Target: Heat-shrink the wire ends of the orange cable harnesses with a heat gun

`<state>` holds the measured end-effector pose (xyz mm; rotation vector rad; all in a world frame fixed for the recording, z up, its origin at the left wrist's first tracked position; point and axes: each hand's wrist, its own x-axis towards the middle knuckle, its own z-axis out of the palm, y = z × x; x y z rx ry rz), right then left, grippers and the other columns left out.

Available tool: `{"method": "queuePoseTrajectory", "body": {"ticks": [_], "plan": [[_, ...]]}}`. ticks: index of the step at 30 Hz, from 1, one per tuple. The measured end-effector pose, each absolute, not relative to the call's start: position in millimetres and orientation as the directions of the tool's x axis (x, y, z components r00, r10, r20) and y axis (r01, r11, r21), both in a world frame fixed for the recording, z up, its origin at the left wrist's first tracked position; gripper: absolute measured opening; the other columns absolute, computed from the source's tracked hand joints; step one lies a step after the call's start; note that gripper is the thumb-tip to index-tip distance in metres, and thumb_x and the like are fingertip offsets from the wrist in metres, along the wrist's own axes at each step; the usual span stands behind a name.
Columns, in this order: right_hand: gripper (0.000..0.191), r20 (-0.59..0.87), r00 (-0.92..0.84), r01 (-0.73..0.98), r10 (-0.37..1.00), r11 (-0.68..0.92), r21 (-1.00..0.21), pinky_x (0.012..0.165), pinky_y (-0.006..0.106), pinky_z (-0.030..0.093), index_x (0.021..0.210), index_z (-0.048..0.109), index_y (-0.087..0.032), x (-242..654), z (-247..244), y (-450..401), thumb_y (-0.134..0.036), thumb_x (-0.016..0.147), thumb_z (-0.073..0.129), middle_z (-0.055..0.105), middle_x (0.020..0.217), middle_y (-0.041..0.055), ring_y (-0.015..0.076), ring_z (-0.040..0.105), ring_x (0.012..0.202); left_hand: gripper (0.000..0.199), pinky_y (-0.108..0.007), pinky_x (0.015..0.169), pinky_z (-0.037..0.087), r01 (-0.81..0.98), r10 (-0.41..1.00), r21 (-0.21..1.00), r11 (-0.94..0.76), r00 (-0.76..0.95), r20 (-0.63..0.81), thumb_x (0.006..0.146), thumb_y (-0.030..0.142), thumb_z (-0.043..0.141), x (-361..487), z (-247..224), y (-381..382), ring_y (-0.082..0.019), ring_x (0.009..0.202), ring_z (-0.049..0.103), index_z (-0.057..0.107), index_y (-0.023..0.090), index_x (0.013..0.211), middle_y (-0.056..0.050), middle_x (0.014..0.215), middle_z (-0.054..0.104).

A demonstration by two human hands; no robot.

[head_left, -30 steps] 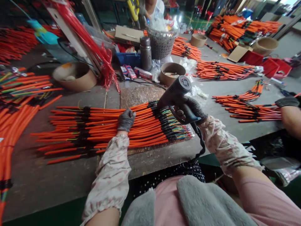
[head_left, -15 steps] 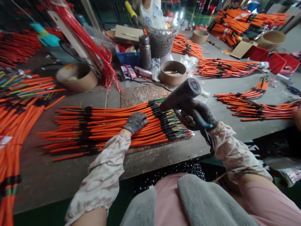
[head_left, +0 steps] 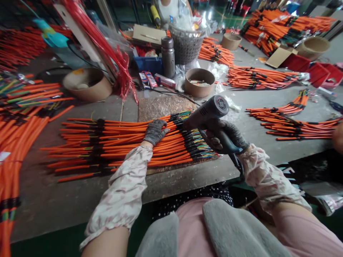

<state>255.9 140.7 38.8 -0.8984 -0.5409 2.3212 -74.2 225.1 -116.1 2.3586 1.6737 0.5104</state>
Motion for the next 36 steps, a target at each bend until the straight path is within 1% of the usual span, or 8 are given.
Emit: {"method": "queuePoseTrajectory", "body": {"ticks": [3,6,12,17,23,28,31,36], "plan": [[0.031,-0.454,-0.592,-0.382,0.666,-0.728,-0.569,0.044,0.020,0.046,0.103,0.056,-0.024,252.2,38.3,139.7,-0.042,0.084,0.072,0.057,0.084,0.0008,0.0118,0.047,0.059,0.016,-0.040,0.103,0.050,0.837,0.937,0.422,-0.349,0.304,0.173,0.089,0.027,0.074,-76.9,-117.2,227.6,-0.029,0.107,0.067,0.072,0.018,0.101,-0.011,0.105,0.073],[0.030,-0.452,-0.604,-0.378,0.657,-0.735,-0.562,0.046,0.019,0.046,0.105,0.056,-0.024,250.1,38.9,137.3,-0.042,0.087,0.070,0.056,0.083,-0.0001,0.0114,0.048,0.060,0.014,-0.041,0.103,0.050,0.823,0.932,0.442,-0.356,0.281,0.228,0.090,0.025,0.069,-77.0,-118.2,228.1,-0.029,0.107,0.067,0.072,0.017,0.101,-0.012,0.105,0.073],[0.033,-0.431,-0.666,-0.343,0.608,-0.763,-0.548,0.046,0.020,0.044,0.114,0.057,-0.021,245.5,31.0,139.1,-0.041,0.090,0.067,0.059,0.081,-0.0003,0.0116,0.049,0.059,0.019,-0.050,0.109,0.047,0.895,0.958,0.352,-0.273,0.217,0.190,0.092,0.027,0.067,-69.3,-109.7,228.3,-0.036,0.117,0.064,0.073,0.017,0.107,-0.016,0.114,0.073],[0.037,-0.466,-0.646,-0.340,0.604,-0.775,-0.533,0.045,0.021,0.048,0.110,0.057,-0.020,243.8,32.6,144.1,-0.042,0.085,0.072,0.058,0.082,0.0008,0.0120,0.048,0.059,0.024,-0.049,0.116,0.042,0.916,0.966,0.319,-0.244,0.201,0.162,0.093,0.028,0.065,-66.3,-101.3,228.9,-0.035,0.127,0.060,0.072,0.016,0.113,-0.015,0.125,0.071],[0.027,-0.471,-0.667,-0.311,0.577,-0.790,-0.528,0.046,0.022,0.048,0.107,0.057,-0.022,238.8,37.4,147.5,-0.041,0.090,0.065,0.056,0.081,0.0005,0.0132,0.047,0.061,0.025,-0.049,0.118,0.041,0.895,0.962,0.371,-0.248,0.183,0.201,0.091,0.029,0.066,-68.8,-105.5,229.6,-0.034,0.128,0.059,0.070,0.017,0.113,-0.015,0.128,0.068],[0.033,-0.483,-0.654,-0.337,0.582,-0.796,-0.502,0.044,0.022,0.044,0.106,0.058,-0.021,236.4,36.7,154.1,-0.039,0.083,0.074,0.056,0.081,0.0010,0.0129,0.045,0.058,0.040,-0.050,0.123,0.040,0.864,0.948,0.420,-0.279,0.180,0.261,0.091,0.027,0.066,-70.6,-116.2,233.8,-0.034,0.135,0.057,0.066,0.016,0.130,-0.016,0.138,0.066],[0.033,-0.512,-0.629,-0.328,0.585,-0.797,-0.508,0.045,0.023,0.044,0.107,0.058,-0.022,240.6,39.9,157.5,-0.037,0.082,0.074,0.057,0.081,0.0013,0.0143,0.047,0.060,0.046,-0.051,0.125,0.039,0.846,0.943,0.454,-0.279,0.151,0.298,0.093,0.025,0.064,-71.3,-123.4,237.7,-0.034,0.137,0.057,0.063,0.016,0.138,-0.016,0.143,0.065],[0.019,-0.549,-0.543,-0.363,0.635,-0.767,-0.529,0.047,0.023,0.041,0.104,0.058,-0.022,249.7,50.4,156.3,-0.039,0.096,0.056,0.059,0.080,0.0027,0.0148,0.049,0.062,0.048,-0.046,0.126,0.040,0.814,0.942,0.522,-0.254,0.087,0.323,0.094,0.023,0.060,-73.0,-130.6,243.3,-0.031,0.138,0.058,0.061,0.015,0.141,-0.015,0.146,0.064]]}}
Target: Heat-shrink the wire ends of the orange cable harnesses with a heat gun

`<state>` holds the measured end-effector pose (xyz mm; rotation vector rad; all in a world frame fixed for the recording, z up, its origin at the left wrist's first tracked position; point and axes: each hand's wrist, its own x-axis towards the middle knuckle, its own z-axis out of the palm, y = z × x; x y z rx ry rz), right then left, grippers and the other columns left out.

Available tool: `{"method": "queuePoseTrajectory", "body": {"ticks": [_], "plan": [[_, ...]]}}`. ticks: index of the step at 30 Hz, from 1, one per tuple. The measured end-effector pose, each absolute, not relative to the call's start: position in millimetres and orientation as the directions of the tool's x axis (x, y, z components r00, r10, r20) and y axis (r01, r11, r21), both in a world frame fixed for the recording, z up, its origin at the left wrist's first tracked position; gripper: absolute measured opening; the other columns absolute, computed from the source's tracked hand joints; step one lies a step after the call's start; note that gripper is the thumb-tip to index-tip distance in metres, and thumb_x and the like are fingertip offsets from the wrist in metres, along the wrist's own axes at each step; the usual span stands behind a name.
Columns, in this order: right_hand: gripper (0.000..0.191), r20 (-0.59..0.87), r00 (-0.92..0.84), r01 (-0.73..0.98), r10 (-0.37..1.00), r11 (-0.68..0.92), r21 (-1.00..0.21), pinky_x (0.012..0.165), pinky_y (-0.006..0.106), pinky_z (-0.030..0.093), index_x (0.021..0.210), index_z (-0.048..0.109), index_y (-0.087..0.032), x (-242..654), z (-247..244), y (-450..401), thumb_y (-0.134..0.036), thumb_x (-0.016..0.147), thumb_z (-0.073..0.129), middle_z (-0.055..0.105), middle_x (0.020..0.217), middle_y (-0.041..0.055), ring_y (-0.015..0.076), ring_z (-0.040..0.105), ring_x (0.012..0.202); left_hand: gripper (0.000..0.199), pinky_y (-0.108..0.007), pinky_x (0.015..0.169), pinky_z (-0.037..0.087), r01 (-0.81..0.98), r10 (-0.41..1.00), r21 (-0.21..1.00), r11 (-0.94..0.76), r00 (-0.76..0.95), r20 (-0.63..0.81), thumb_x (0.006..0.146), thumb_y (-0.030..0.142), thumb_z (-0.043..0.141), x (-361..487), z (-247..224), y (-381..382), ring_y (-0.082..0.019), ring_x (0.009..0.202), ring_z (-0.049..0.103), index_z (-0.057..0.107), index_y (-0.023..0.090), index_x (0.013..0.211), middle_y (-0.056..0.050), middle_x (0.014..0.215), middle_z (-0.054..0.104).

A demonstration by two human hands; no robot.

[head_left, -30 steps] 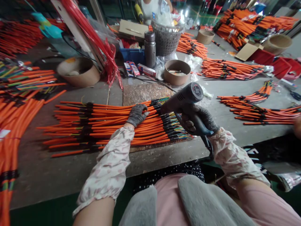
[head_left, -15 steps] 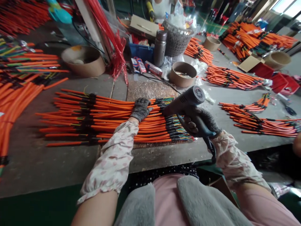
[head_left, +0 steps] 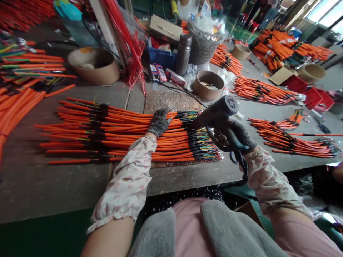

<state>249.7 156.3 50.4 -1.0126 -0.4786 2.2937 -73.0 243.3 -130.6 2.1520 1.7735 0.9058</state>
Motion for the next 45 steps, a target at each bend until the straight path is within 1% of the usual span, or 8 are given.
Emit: {"method": "queuePoseTrajectory", "body": {"ticks": [7,11,16,20,24,28,37,45], "plan": [[0.026,-0.530,-0.509,-0.289,0.678,-0.715,-0.637,0.045,0.022,0.037,0.097,0.057,-0.026,251.3,55.7,154.8,-0.038,0.082,0.074,0.053,0.074,-0.0012,0.0141,0.042,0.058,0.049,-0.046,0.125,0.041,0.785,0.935,0.558,-0.267,0.072,0.347,0.094,0.023,0.059,-76.8,-135.4,245.3,-0.030,0.135,0.058,0.060,0.015,0.142,-0.015,0.143,0.065],[0.030,-0.504,-0.496,-0.255,0.707,-0.673,-0.694,0.045,0.023,0.037,0.094,0.053,-0.025,252.7,50.1,153.4,-0.042,0.082,0.075,0.050,0.074,-0.0012,0.0142,0.041,0.059,0.047,-0.045,0.124,0.042,0.773,0.927,0.570,-0.279,0.061,0.371,0.095,0.023,0.057,-79.0,-138.5,245.8,-0.029,0.133,0.059,0.059,0.015,0.141,-0.015,0.141,0.065],[0.039,-0.466,-0.570,-0.297,0.677,-0.699,-0.651,0.045,0.022,0.037,0.099,0.053,-0.024,256.2,38.8,152.9,-0.044,0.080,0.080,0.057,0.081,-0.0005,0.0125,0.040,0.061,0.042,-0.045,0.122,0.044,0.773,0.920,0.567,-0.283,0.053,0.388,0.096,0.024,0.056,-80.7,-138.7,245.1,-0.029,0.131,0.060,0.062,0.015,0.137,-0.015,0.138,0.067],[0.037,-0.377,-0.630,-0.337,0.678,-0.677,-0.654,0.043,0.022,0.036,0.104,0.057,-0.024,253.3,36.0,152.7,-0.045,0.083,0.078,0.058,0.079,-0.0008,0.0125,0.042,0.058,0.028,-0.048,0.117,0.047,0.788,0.916,0.516,-0.335,0.143,0.376,0.094,0.030,0.062,-83.3,-136.1,240.9,-0.031,0.121,0.064,0.070,0.018,0.118,-0.012,0.121,0.072],[0.033,-0.381,-0.617,-0.351,0.689,-0.674,-0.650,0.044,0.022,0.041,0.109,0.059,-0.024,241.7,34.1,153.9,-0.043,0.086,0.072,0.059,0.080,-0.0010,0.0127,0.046,0.057,0.024,-0.048,0.111,0.049,0.803,0.896,0.414,-0.429,0.318,0.311,0.085,0.037,0.072,-84.2,-132.7,234.3,-0.033,0.116,0.066,0.074,0.020,0.103,-0.011,0.113,0.074],[0.027,-0.406,-0.583,-0.425,0.703,-0.691,-0.585,0.043,0.022,0.042,0.109,0.060,-0.023,235.4,34.1,155.8,-0.040,0.089,0.069,0.059,0.078,0.0004,0.0138,0.048,0.056,0.023,-0.048,0.111,0.048,0.838,0.905,0.356,-0.414,0.335,0.263,0.086,0.034,0.071,-82.5,-128.1,230.3,-0.034,0.116,0.066,0.075,0.020,0.103,-0.012,0.114,0.075],[0.027,-0.420,-0.585,-0.427,0.694,-0.704,-0.568,0.047,0.022,0.048,0.101,0.057,-0.021,266.0,34.2,141.1,-0.048,0.099,0.061,0.058,0.069,0.0007,0.0146,0.051,0.057,0.019,-0.044,0.108,0.052,0.818,0.919,0.436,-0.375,0.264,0.294,0.092,0.031,0.056,-81.7,-126.0,231.6,-0.029,0.108,0.069,0.070,0.021,0.100,-0.011,0.106,0.076],[0.043,-0.449,-0.528,-0.464,0.721,-0.688,-0.558,0.047,0.020,0.043,0.106,0.055,-0.018,267.0,40.1,136.1,-0.047,0.113,0.025,0.059,0.071,0.0006,0.0117,0.049,0.056,0.021,-0.044,0.105,0.054,0.791,0.909,0.482,-0.376,0.216,0.356,0.092,0.035,0.054,-84.2,-127.6,231.7,-0.028,0.103,0.070,0.067,0.020,0.097,-0.013,0.101,0.074]]}}
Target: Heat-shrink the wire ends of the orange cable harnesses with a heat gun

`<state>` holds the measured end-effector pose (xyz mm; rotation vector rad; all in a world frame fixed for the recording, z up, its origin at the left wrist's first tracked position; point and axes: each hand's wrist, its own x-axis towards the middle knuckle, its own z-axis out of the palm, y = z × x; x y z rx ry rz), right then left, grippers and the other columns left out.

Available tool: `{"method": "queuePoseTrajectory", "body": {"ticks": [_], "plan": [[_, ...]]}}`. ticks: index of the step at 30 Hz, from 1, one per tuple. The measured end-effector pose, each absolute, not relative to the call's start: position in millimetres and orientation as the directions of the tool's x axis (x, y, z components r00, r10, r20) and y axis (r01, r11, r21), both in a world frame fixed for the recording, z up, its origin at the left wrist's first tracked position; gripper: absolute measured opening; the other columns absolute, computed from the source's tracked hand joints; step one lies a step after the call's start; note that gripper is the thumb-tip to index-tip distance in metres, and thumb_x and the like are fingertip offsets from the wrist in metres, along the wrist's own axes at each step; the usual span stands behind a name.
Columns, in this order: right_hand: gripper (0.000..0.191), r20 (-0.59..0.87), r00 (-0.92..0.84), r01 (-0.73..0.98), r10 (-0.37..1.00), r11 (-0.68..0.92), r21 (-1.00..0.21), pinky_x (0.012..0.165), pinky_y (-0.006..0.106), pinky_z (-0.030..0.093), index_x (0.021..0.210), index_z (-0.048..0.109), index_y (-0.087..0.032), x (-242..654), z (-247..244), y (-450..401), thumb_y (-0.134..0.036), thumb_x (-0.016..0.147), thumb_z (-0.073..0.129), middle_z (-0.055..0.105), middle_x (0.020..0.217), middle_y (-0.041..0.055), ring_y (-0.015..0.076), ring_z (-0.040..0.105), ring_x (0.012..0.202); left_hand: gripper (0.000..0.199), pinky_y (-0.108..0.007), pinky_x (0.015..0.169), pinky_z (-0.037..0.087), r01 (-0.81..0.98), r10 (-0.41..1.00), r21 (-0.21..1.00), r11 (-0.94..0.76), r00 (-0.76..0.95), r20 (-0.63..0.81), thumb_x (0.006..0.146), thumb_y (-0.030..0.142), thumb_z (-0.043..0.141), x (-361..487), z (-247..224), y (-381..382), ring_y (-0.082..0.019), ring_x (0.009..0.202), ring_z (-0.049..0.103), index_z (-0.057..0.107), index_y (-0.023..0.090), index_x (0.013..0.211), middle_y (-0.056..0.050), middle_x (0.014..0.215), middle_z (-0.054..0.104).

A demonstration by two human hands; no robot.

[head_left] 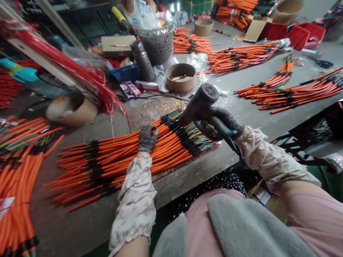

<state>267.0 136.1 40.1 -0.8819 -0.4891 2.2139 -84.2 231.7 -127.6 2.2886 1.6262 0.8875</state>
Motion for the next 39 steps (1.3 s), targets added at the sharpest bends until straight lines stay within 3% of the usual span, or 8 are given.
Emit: {"method": "queuePoseTrajectory", "body": {"ticks": [7,13,18,22,28,32,36,39], "plan": [[0.032,-0.431,-0.583,-0.514,0.689,-0.723,-0.462,0.044,0.021,0.041,0.106,0.055,-0.018,256.4,29.6,144.8,-0.045,0.109,0.036,0.060,0.075,0.0023,0.0127,0.046,0.056,0.023,-0.042,0.103,0.056,0.768,0.905,0.508,-0.390,0.218,0.364,0.091,0.039,0.060,-84.9,-114.4,217.7,-0.027,0.106,0.071,0.067,0.020,0.101,-0.012,0.105,0.075],[0.028,-0.423,-0.560,-0.542,0.713,-0.701,-0.463,0.043,0.021,0.041,0.112,0.056,-0.021,264.1,30.9,133.7,-0.046,0.105,0.046,0.058,0.077,0.0012,0.0127,0.047,0.055,0.023,-0.045,0.103,0.054,0.791,0.846,0.302,-0.533,0.485,0.222,0.091,0.040,0.070,-82.4,-106.4,175.6,-0.031,0.106,0.071,0.073,0.022,0.105,-0.011,0.106,0.077],[0.025,-0.423,-0.551,-0.533,0.719,-0.694,-0.485,0.043,0.021,0.045,0.112,0.056,-0.025,285.2,34.0,111.6,-0.046,0.100,0.054,0.059,0.080,0.0003,0.0130,0.050,0.056,0.023,-0.050,0.102,0.053,0.871,0.883,0.149,-0.468,0.456,0.112,0.098,0.032,0.060,-69.0,-110.4,174.9,-0.035,0.109,0.070,0.075,0.019,0.108,-0.015,0.110,0.077],[0.024,-0.403,-0.570,-0.542,0.716,-0.696,-0.470,0.046,0.022,0.048,0.108,0.055,-0.023,293.7,28.8,99.3,-0.044,0.097,0.058,0.062,0.081,0.0011,0.0135,0.055,0.058,0.022,-0.048,0.104,0.053,0.893,0.917,0.223,-0.391,0.356,0.182,0.099,0.028,0.056,-62.9,-112.8,189.6,-0.033,0.110,0.069,0.075,0.018,0.106,-0.016,0.114,0.073],[0.021,-0.409,-0.562,-0.547,0.719,-0.694,-0.468,0.048,0.022,0.048,0.104,0.054,-0.022,292.5,22.1,97.5,-0.041,0.096,0.061,0.064,0.083,0.0025,0.0132,0.058,0.059,0.012,-0.046,0.108,0.053,0.857,0.926,0.360,-0.369,0.305,0.223,0.087,0.029,0.071,-68.7,-117.5,201.2,-0.031,0.113,0.066,0.071,0.023,0.098,-0.011,0.114,0.069],[0.021,-0.418,-0.566,-0.541,0.711,-0.702,-0.463,0.049,0.022,0.048,0.106,0.053,-0.022,290.8,23.0,100.3,-0.041,0.099,0.056,0.064,0.083,0.0020,0.0131,0.060,0.060,0.031,-0.051,0.113,0.049,0.847,0.904,0.319,-0.425,0.374,0.208,0.083,0.035,0.079,-67.7,-118.8,201.9,-0.035,0.121,0.064,0.067,0.023,0.109,-0.013,0.120,0.070],[0.022,-0.414,-0.553,-0.547,0.723,-0.690,-0.474,0.048,0.022,0.047,0.107,0.055,-0.021,288.4,24.3,100.5,-0.041,0.103,0.047,0.063,0.081,0.0022,0.0131,0.059,0.059,0.029,-0.051,0.108,0.051,0.897,0.935,0.285,-0.337,0.283,0.214,0.084,0.032,0.077,-61.6,-117.9,203.7,-0.037,0.116,0.065,0.065,0.021,0.108,-0.015,0.117,0.069],[0.021,-0.413,-0.552,-0.544,0.724,-0.689,-0.480,0.048,0.022,0.048,0.107,0.056,-0.022,287.4,23.7,100.3,-0.041,0.101,0.052,0.063,0.081,0.0021,0.0134,0.058,0.060,0.029,-0.047,0.107,0.051,0.882,0.934,0.320,-0.345,0.289,0.211,0.084,0.032,0.077,-63.4,-115.5,200.5,-0.034,0.115,0.065,0.063,0.021,0.107,-0.014,0.115,0.069]]}}
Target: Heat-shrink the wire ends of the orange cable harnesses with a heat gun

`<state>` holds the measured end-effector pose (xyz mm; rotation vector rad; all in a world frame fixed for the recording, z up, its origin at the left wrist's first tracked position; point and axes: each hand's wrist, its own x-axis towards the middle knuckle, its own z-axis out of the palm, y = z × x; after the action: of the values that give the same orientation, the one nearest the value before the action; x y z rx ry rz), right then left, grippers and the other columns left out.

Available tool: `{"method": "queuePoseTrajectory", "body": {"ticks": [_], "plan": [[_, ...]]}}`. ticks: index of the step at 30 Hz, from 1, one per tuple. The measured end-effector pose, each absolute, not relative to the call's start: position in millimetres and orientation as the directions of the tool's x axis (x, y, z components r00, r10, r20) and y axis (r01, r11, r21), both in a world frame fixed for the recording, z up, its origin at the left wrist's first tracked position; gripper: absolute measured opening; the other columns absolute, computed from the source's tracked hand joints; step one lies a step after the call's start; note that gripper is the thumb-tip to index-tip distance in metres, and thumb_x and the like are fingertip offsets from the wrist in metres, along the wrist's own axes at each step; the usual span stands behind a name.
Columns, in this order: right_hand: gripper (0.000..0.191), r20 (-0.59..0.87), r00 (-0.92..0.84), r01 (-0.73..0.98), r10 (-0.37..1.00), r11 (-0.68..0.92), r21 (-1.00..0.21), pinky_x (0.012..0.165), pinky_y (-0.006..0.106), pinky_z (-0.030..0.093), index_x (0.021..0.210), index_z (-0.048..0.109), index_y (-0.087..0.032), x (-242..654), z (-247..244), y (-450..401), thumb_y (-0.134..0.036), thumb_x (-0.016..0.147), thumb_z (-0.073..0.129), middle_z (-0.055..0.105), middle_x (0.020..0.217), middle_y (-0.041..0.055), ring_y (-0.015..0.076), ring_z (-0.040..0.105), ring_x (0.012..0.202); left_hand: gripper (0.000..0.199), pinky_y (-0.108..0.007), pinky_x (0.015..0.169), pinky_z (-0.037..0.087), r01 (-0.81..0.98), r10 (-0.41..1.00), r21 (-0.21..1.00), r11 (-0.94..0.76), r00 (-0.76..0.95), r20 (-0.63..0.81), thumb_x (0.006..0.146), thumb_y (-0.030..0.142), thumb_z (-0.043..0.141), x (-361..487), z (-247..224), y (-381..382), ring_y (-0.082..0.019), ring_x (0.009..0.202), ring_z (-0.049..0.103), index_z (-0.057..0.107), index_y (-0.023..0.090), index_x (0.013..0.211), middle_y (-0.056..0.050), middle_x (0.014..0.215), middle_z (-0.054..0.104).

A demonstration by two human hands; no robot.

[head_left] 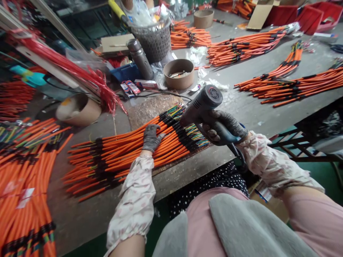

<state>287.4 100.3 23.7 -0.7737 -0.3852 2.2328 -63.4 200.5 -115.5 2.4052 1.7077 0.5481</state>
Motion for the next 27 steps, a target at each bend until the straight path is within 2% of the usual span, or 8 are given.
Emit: {"method": "queuePoseTrajectory", "body": {"ticks": [3,6,13,18,21,24,27], "plan": [[0.023,-0.425,-0.536,-0.529,0.730,-0.682,-0.504,0.047,0.022,0.049,0.107,0.058,-0.023,289.2,21.7,101.8,-0.042,0.096,0.061,0.062,0.082,0.0018,0.0137,0.055,0.060,0.035,-0.048,0.108,0.050,0.870,0.920,0.309,-0.384,0.332,0.207,0.081,0.036,0.081,-69.4,-114.0,191.2,-0.035,0.117,0.064,0.062,0.023,0.107,-0.014,0.118,0.068],[0.024,-0.417,-0.511,-0.533,0.752,-0.658,-0.533,0.046,0.024,0.050,0.106,0.057,-0.025,292.3,20.0,105.1,-0.045,0.094,0.063,0.060,0.082,0.0013,0.0142,0.052,0.060,0.037,-0.053,0.105,0.049,0.905,0.932,0.238,-0.353,0.317,0.177,0.081,0.039,0.082,-72.2,-115.6,182.8,-0.039,0.119,0.062,0.062,0.022,0.107,-0.016,0.121,0.068],[0.024,-0.414,-0.523,-0.535,0.745,-0.665,-0.521,0.049,0.024,0.049,0.110,0.053,-0.024,295.6,18.9,106.8,-0.047,0.101,0.053,0.059,0.083,0.0003,0.0140,0.051,0.062,0.029,-0.049,0.105,0.048,0.923,0.945,0.204,-0.327,0.317,0.079,0.086,0.033,0.075,-66.8,-109.2,180.8,-0.038,0.123,0.059,0.066,0.021,0.111,-0.016,0.128,0.066],[0.026,-0.382,-0.557,-0.575,0.737,-0.674,-0.464,0.050,0.022,0.047,0.109,0.051,-0.021,291.6,16.3,102.2,-0.046,0.105,0.046,0.061,0.084,0.0008,0.0128,0.053,0.064,0.025,-0.051,0.108,0.042,0.937,0.941,0.086,-0.339,0.337,0.038,0.090,0.026,0.063,-52.9,-95.7,176.5,-0.040,0.127,0.056,0.067,0.016,0.112,-0.019,0.130,0.065],[0.030,-0.367,-0.555,-0.576,0.746,-0.663,-0.477,0.051,0.021,0.045,0.109,0.052,-0.020,288.1,14.6,102.2,-0.048,0.107,0.041,0.060,0.082,0.0003,0.0119,0.052,0.064,0.021,-0.050,0.106,0.042,0.941,0.953,0.166,-0.293,0.274,0.133,0.088,0.025,0.066,-52.3,-96.2,172.6,-0.039,0.123,0.058,0.066,0.016,0.106,-0.019,0.123,0.066],[0.031,-0.356,-0.545,-0.566,0.759,-0.647,-0.511,0.050,0.021,0.043,0.109,0.054,-0.020,286.3,12.5,104.0,-0.048,0.108,0.041,0.060,0.082,0.0001,0.0112,0.050,0.063,0.006,-0.045,0.100,0.044,0.929,0.943,0.329,-0.171,0.058,0.327,0.088,0.023,0.063,-60.2,-102.9,164.7,-0.033,0.109,0.061,0.059,0.019,0.089,-0.015,0.103,0.067],[0.028,-0.345,-0.538,-0.555,0.769,-0.631,-0.542,0.051,0.022,0.043,0.109,0.056,-0.020,285.6,8.4,104.7,-0.046,0.105,0.048,0.061,0.082,0.0014,0.0119,0.050,0.062,0.022,-0.037,0.084,0.043,0.868,0.876,0.495,-0.032,-0.214,0.432,0.085,0.015,0.057,-66.9,-112.6,150.5,-0.023,0.080,0.056,0.043,0.024,0.070,-0.004,0.075,0.055]]}}
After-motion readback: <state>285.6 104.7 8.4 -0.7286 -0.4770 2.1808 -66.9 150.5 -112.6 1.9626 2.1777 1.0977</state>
